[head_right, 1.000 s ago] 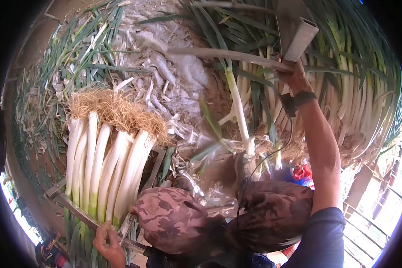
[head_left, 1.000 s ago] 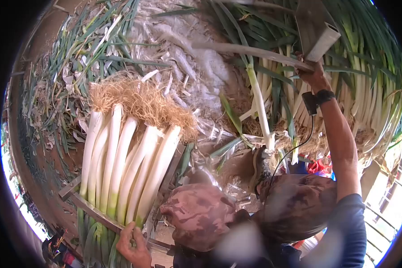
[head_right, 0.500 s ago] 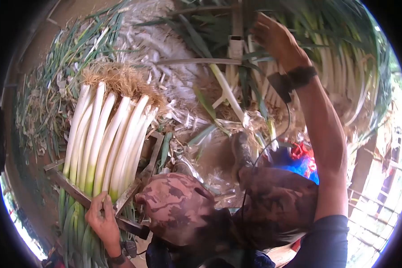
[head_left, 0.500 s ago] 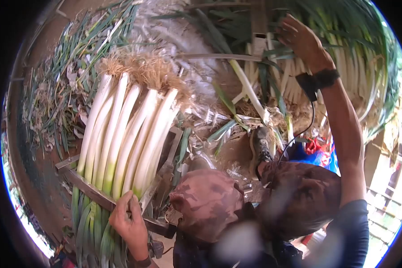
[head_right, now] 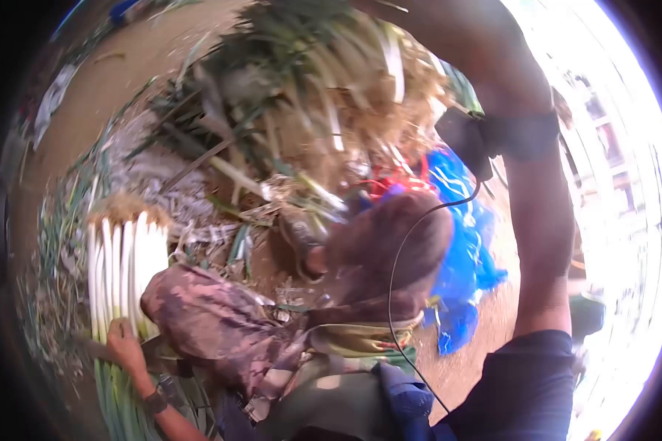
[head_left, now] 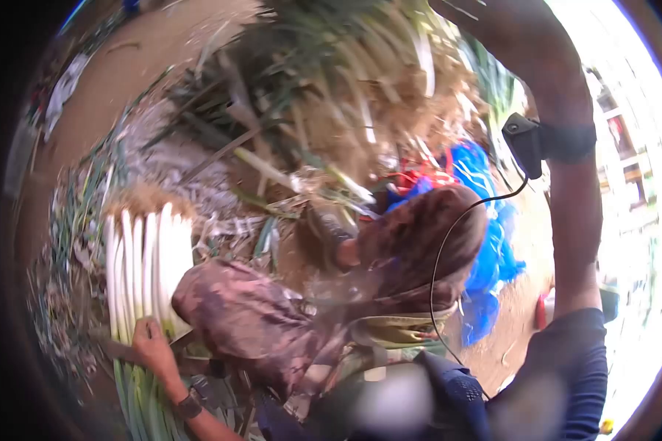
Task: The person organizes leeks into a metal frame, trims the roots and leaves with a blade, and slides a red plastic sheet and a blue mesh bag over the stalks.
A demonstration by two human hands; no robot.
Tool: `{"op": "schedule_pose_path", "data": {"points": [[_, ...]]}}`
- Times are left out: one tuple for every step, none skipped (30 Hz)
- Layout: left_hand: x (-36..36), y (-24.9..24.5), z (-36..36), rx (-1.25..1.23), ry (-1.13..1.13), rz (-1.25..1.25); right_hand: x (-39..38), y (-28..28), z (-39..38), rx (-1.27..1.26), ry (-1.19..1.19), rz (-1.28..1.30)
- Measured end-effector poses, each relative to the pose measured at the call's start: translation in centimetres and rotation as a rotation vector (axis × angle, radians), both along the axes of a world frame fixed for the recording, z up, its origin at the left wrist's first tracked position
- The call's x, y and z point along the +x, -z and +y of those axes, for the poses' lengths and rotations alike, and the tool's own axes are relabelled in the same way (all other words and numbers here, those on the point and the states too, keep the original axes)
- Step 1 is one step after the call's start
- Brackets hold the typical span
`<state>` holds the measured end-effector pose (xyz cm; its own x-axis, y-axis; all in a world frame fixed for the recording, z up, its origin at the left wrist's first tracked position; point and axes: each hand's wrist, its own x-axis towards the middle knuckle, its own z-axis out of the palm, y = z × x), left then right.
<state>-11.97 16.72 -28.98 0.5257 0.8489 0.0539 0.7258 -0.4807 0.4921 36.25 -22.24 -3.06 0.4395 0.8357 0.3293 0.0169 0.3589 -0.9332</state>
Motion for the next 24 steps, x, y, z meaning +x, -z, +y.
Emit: {"op": "schedule_pose_path", "data": {"points": [[-0.6,0.8,0.7,0.04,0.05,-0.027,-1.1,-0.3,-3.6,-0.003,0.054,-0.008],[-1.3,1.9,1.9,0.016,0.051,-0.052,-2.4,0.0,-7.2,-0.046,0.267,0.01],[-1.5,2.5,2.8,-0.004,0.049,-0.075,-3.4,0.7,-10.8,-0.083,0.476,0.031],[-1.8,2.9,3.8,0.01,0.08,-0.035,-3.3,2.6,-15.5,-0.183,0.462,-0.389],[-1.8,2.9,4.4,0.03,0.106,0.007,-3.1,4.5,-20.2,-0.124,0.397,-0.396],[-2.2,3.2,5.1,0.004,0.109,0.015,-3.8,6.3,-23.9,-0.2,0.524,-0.402],[-2.0,3.0,5.6,-0.02,0.107,0.03,-4.8,8.1,-26.7,-0.276,0.644,-0.398],[-0.5,1.1,3.6,-0.155,0.017,0.008,-6.4,9.9,-28.1,-0.322,0.847,-0.186],[-0.1,1.0,3.8,-0.14,0.041,0.018,-7.8,11.9,-29.2,-0.362,1.035,0.04],[-0.7,1.5,4.5,-0.055,0.094,0.081,-8.5,14.6,-30.8,-0.469,1.096,0.121],[-0.8,1.4,4.7,0.031,0.141,0.144,-8.8,18.0,-32.5,-0.578,1.146,0.205],[-0.3,0.5,4.0,0.045,0.142,0.186,-9.1,21.8,-34.1,-0.692,1.13,0.199],[-0.1,0.1,3.9,0.06,0.144,0.199,-9.3,26.0,-35.3,-0.805,1.107,0.192],[0.0,0.1,3.8,0.074,0.132,0.216,-9.8,30.8,-34.8,-0.823,1.156,0.079],[-0.1,0.2,3.9,0.085,0.121,0.238,-11.1,34.2,-33.2,-0.844,1.201,-0.033],[-0.5,0.4,4.2,0.094,0.119,0.256,-12.4,35.6,-30.6,-1.073,1.186,-0.497],[-0.9,1.0,4.9,0.183,0.142,0.248,-13.0,37.9,-29.2,-1.114,0.994,-0.718],[-1.4,1.5,5.6,0.27,0.163,0.237,-14.6,38.6,-25.9,-1.406,0.853,-0.738],[-1.8,1.9,6.2,0.273,0.155,0.243,-15.0,41.5,-24.0,-1.523,0.718,-0.752],[-2.2,2.2,6.7,0.274,0.149,0.237,-15.0,43.0,-22.9,-1.591,0.706,-0.798],[-2.5,2.4,7.1,0.275,0.142,0.231,-14.8,44.3,-22.2,-1.658,0.693,-0.845],[-2.9,2.5,7.4,0.277,0.129,0.239,-13.8,46.0,-22.8,-1.674,0.733,-0.674],[-3.2,2.5,7.7,0.257,0.171,0.227,-12.8,47.6,-24.1,-1.686,0.767,-0.5],[-3.4,2.4,7.9,0.237,0.216,0.213,-12.6,48.4,-25.5,-1.748,0.771,-0.474]]}}
